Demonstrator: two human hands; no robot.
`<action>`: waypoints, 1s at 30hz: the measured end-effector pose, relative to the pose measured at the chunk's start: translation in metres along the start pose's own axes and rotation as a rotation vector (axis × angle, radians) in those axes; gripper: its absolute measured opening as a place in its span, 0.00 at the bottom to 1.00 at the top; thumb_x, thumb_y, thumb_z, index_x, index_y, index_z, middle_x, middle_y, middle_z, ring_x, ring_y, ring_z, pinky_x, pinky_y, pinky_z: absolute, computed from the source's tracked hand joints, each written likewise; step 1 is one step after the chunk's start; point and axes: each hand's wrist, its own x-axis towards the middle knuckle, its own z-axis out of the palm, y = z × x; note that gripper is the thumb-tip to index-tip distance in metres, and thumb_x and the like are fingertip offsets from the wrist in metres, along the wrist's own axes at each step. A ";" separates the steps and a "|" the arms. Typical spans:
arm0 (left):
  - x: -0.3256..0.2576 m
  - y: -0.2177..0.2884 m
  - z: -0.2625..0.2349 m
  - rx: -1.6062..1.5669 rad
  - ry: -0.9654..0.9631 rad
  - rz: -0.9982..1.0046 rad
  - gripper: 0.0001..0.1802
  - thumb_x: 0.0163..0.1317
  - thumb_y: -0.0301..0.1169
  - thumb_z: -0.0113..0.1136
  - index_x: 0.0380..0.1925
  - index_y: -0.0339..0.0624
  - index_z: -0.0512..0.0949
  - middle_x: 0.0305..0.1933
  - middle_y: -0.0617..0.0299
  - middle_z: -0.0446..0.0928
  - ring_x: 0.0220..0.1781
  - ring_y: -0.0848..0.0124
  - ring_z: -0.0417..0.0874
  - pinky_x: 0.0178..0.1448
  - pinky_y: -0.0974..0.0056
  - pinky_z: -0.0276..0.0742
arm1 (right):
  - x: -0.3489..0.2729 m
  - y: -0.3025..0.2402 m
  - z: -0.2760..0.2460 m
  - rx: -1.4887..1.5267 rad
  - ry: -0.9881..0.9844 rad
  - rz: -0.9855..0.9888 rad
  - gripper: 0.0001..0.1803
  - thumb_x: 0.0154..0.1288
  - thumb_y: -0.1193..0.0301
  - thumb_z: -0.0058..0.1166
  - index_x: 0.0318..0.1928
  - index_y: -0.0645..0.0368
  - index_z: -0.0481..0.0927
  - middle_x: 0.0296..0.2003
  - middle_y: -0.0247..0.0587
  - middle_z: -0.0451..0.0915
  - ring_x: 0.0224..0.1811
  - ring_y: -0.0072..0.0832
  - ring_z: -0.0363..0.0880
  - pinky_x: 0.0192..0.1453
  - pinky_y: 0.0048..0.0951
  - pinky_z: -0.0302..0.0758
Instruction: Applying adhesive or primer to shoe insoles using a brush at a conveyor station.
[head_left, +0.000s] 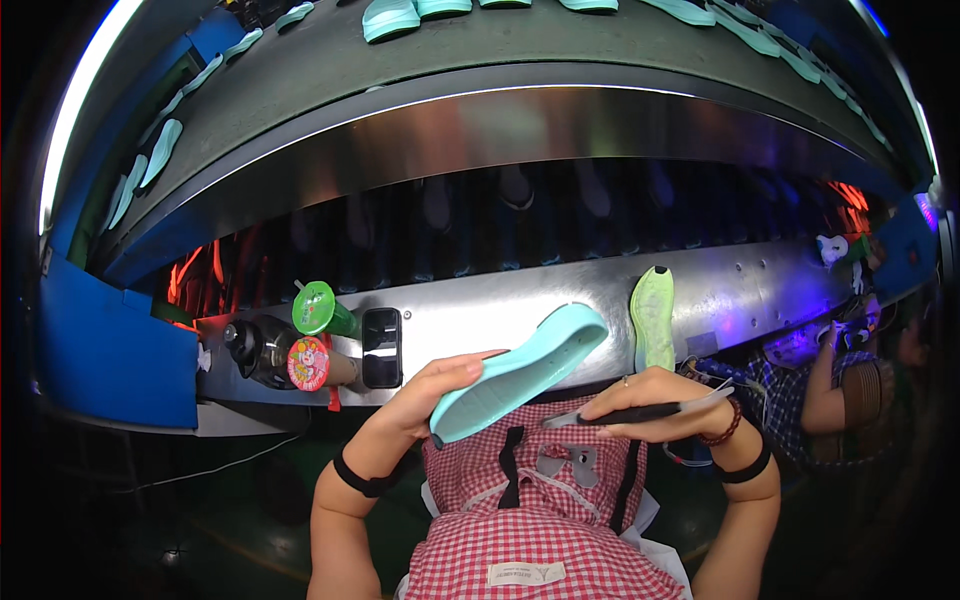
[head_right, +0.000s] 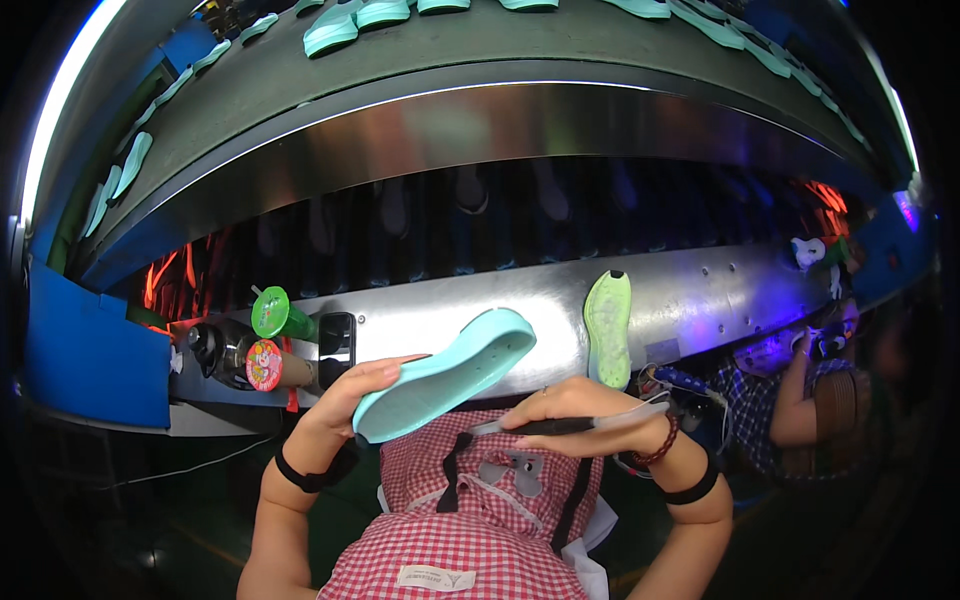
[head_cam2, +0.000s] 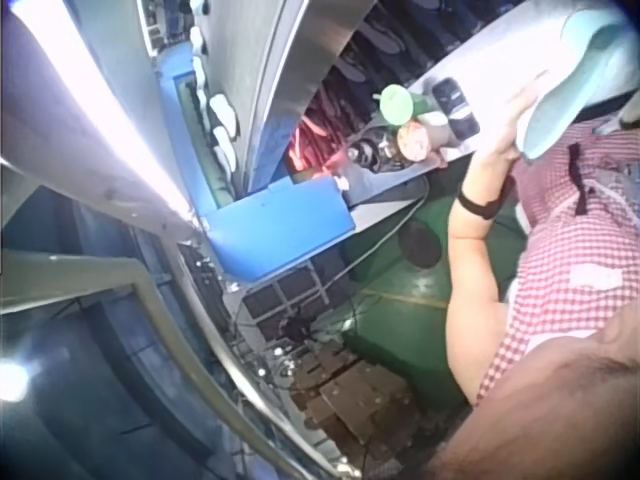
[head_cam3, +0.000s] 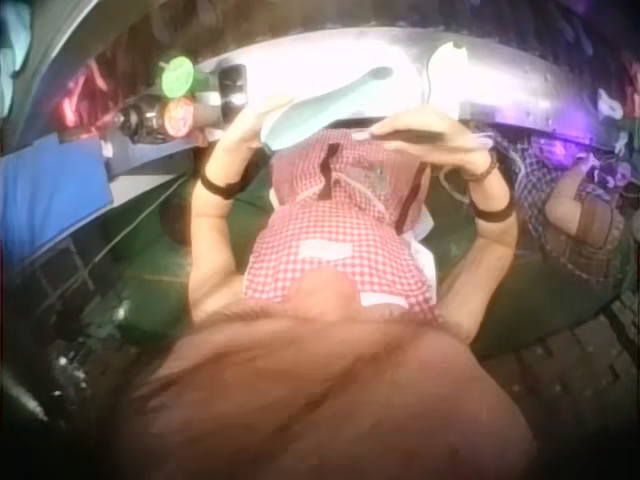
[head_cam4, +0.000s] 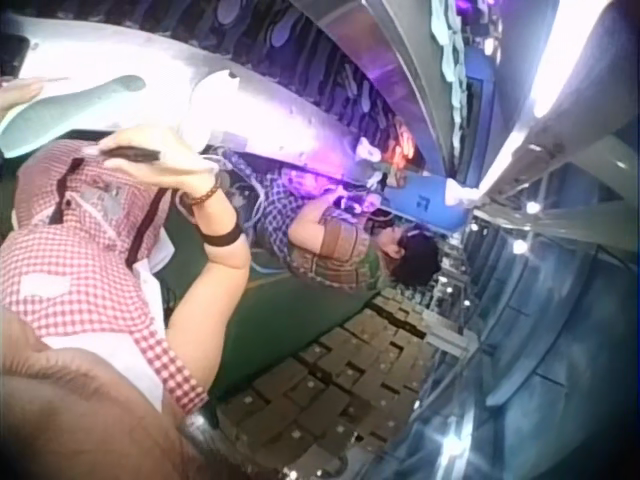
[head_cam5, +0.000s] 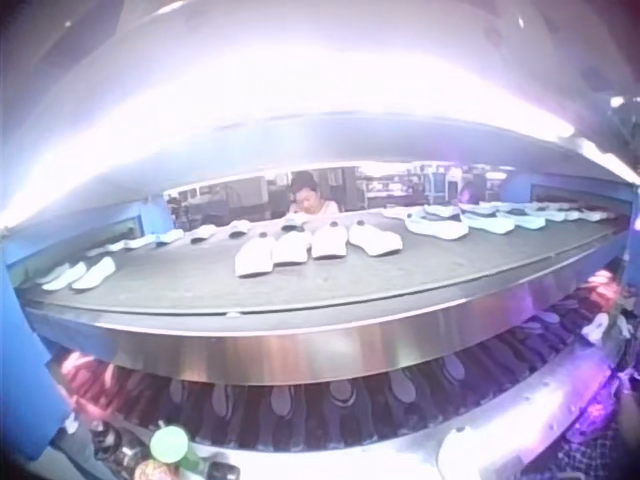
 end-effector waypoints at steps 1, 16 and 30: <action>0.004 -0.003 0.000 0.000 0.003 -0.001 0.26 0.60 0.37 0.48 0.55 0.30 0.62 0.51 0.48 0.69 0.49 0.66 0.75 0.51 0.68 0.72 | 0.005 -0.007 0.002 0.003 -0.001 -0.002 0.11 0.53 0.76 0.55 0.39 0.62 0.77 0.35 0.45 0.79 0.38 0.35 0.79 0.42 0.29 0.75; 0.035 -0.034 0.009 -0.032 0.129 0.208 0.25 0.62 0.37 0.44 0.55 0.30 0.62 0.51 0.52 0.69 0.51 0.69 0.71 0.54 0.67 0.67 | 0.067 -0.005 0.040 0.181 0.480 0.257 0.07 0.55 0.73 0.51 0.29 0.67 0.76 0.21 0.39 0.77 0.21 0.19 0.76 0.25 0.19 0.71; 0.042 -0.045 0.006 -0.035 0.283 0.334 0.26 0.62 0.35 0.44 0.57 0.30 0.60 0.53 0.54 0.68 0.53 0.71 0.69 0.55 0.69 0.64 | 0.068 0.013 0.049 -0.200 0.837 0.046 0.02 0.50 0.77 0.53 0.27 0.62 0.76 0.26 0.45 0.77 0.27 0.38 0.76 0.31 0.29 0.73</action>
